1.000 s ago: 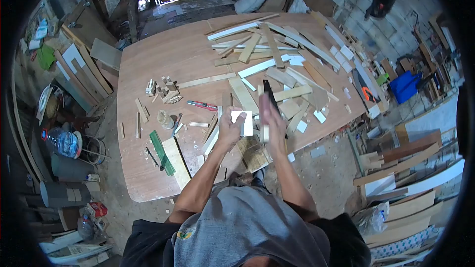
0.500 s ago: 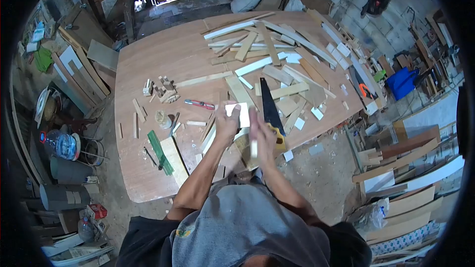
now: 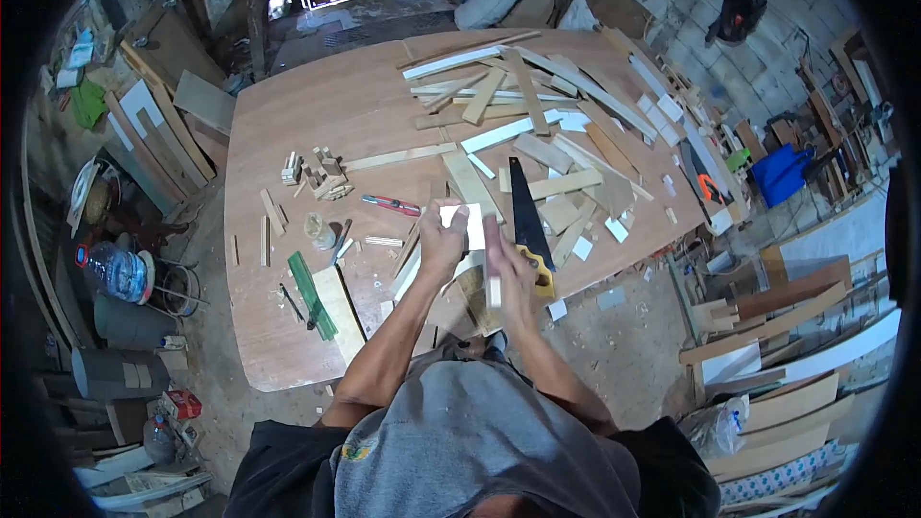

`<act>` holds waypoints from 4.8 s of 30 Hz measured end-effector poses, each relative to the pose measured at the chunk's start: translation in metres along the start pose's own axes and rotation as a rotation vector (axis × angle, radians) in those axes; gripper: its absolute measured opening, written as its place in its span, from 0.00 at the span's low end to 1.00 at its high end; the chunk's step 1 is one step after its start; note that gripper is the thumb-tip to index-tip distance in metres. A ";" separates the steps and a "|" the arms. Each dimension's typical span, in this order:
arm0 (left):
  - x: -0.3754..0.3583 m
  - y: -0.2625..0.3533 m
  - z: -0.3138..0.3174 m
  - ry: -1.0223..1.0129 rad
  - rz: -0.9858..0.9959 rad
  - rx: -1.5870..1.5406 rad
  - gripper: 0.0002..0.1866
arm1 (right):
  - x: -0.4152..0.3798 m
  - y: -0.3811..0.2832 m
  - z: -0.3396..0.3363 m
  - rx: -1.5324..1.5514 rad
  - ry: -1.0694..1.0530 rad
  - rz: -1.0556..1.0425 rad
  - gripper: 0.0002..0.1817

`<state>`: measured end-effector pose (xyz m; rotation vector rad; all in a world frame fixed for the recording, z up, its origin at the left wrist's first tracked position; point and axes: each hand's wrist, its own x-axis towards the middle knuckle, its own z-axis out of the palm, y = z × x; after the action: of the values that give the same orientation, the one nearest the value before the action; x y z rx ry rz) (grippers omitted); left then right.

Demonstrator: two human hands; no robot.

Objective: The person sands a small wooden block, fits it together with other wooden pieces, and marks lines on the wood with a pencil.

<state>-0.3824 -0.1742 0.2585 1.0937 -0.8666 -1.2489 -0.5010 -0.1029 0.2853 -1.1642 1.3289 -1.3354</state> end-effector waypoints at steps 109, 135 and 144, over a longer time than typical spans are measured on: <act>-0.064 0.010 -0.005 -0.151 -0.103 -0.454 0.15 | -0.029 -0.011 -0.006 0.008 0.023 -0.157 0.33; -0.061 0.007 -0.046 -0.454 0.131 0.343 0.16 | -0.007 0.019 -0.009 0.637 -0.011 0.381 0.27; -0.101 -0.054 -0.017 -0.914 -0.225 0.414 0.26 | -0.086 0.080 -0.059 0.480 0.297 0.383 0.34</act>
<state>-0.3967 -0.0709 0.2090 0.9276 -1.7849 -1.8525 -0.5470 -0.0105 0.2040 -0.3742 1.2569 -1.4621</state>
